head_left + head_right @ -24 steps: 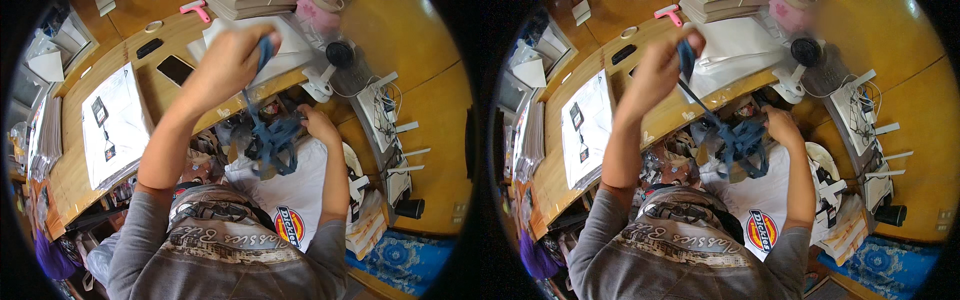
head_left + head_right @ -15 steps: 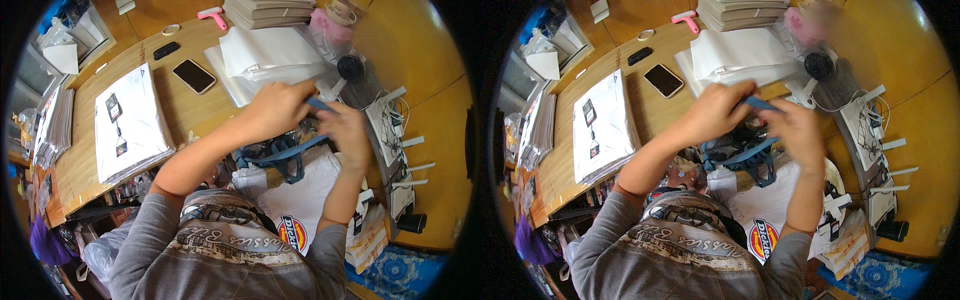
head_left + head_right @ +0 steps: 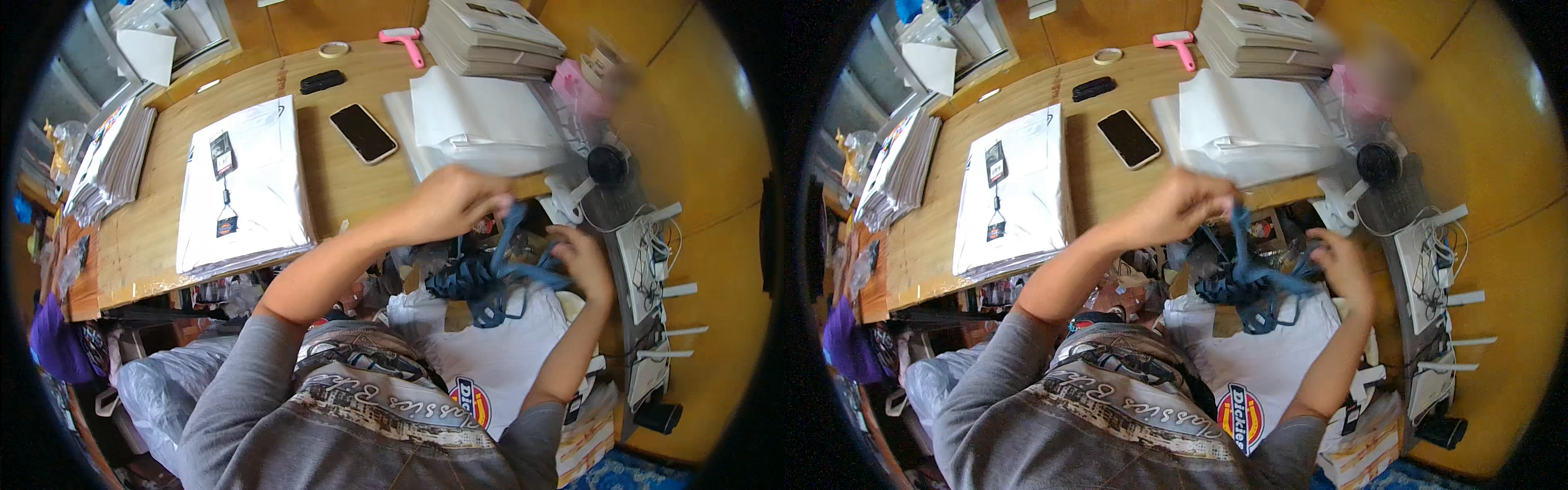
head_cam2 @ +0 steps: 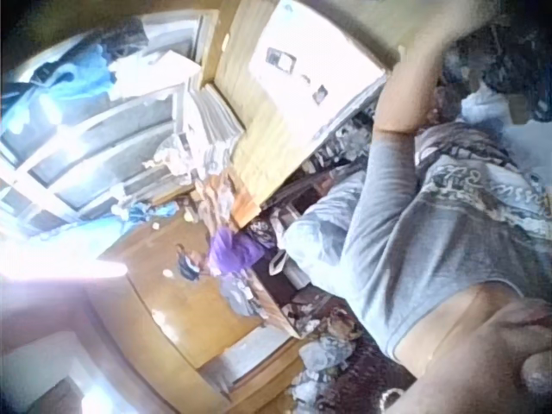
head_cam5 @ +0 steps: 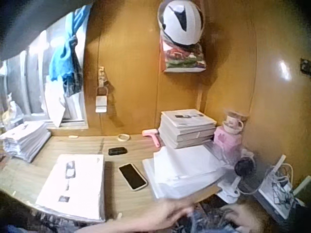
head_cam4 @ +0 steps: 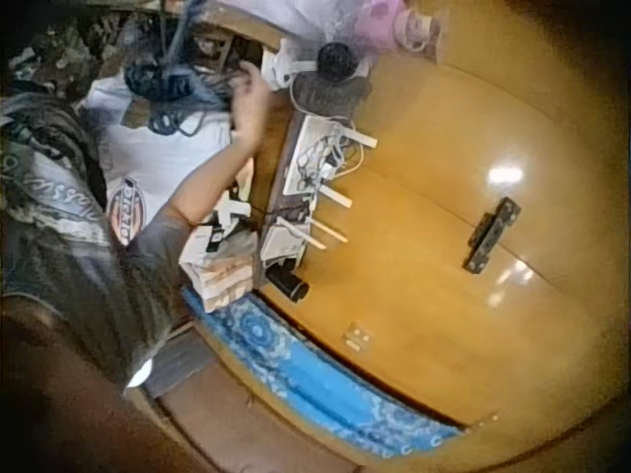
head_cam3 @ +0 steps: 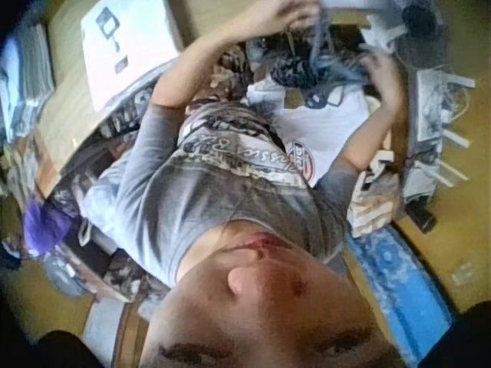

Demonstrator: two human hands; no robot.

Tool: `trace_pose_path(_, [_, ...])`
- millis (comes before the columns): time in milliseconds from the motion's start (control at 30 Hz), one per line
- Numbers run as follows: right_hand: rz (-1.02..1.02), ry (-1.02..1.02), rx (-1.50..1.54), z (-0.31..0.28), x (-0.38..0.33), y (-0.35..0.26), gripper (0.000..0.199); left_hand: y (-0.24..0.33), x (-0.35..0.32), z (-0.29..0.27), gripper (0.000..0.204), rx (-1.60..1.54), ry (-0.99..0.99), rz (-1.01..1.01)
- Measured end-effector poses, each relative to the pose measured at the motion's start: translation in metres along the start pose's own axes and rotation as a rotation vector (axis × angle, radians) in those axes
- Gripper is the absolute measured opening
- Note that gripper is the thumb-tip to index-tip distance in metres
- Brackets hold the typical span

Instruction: The person folds white t-shirts and places them into clear plastic bags on a wooden table. They then gather a stack of the packaged shirts and secure the bundle with a blue elastic band.

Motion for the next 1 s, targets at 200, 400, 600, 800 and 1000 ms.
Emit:
trace_pose_path(200, [-0.382,0.018,0.809,0.048,-0.018,-0.11,0.047,0.044,0.022,0.005,0.008,0.337,-0.081,0.123])
trace_pose_path(400, [-0.378,0.444,0.385,-0.045,-0.063,-0.079,0.012,-0.035,-0.046,0.076,0.026,-0.575,-0.565,-0.117])
trace_pose_path(600, [-0.497,1.233,0.61,-0.144,-0.086,-0.034,0.019,-0.158,-0.151,0.137,0.01,-0.329,-0.372,-0.16])
trace_pose_path(800, [-0.274,0.247,0.363,0.007,0.009,-0.066,0.034,0.003,0.02,-0.007,0.011,0.104,0.032,0.069])
trace_pose_path(1000, [-0.328,-0.074,0.814,0.018,0.005,-0.129,0.033,0.035,0.053,-0.031,0.019,0.119,0.048,0.216])
Point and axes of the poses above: each hand's wrist, its own x-axis towards the middle knuckle, its own z-axis out of the palm, y = z × x, the point moved 4 cm from there along x, towards the middle knuckle, and after that the axes turned 14 degrees about x, right-handed, at the moved point
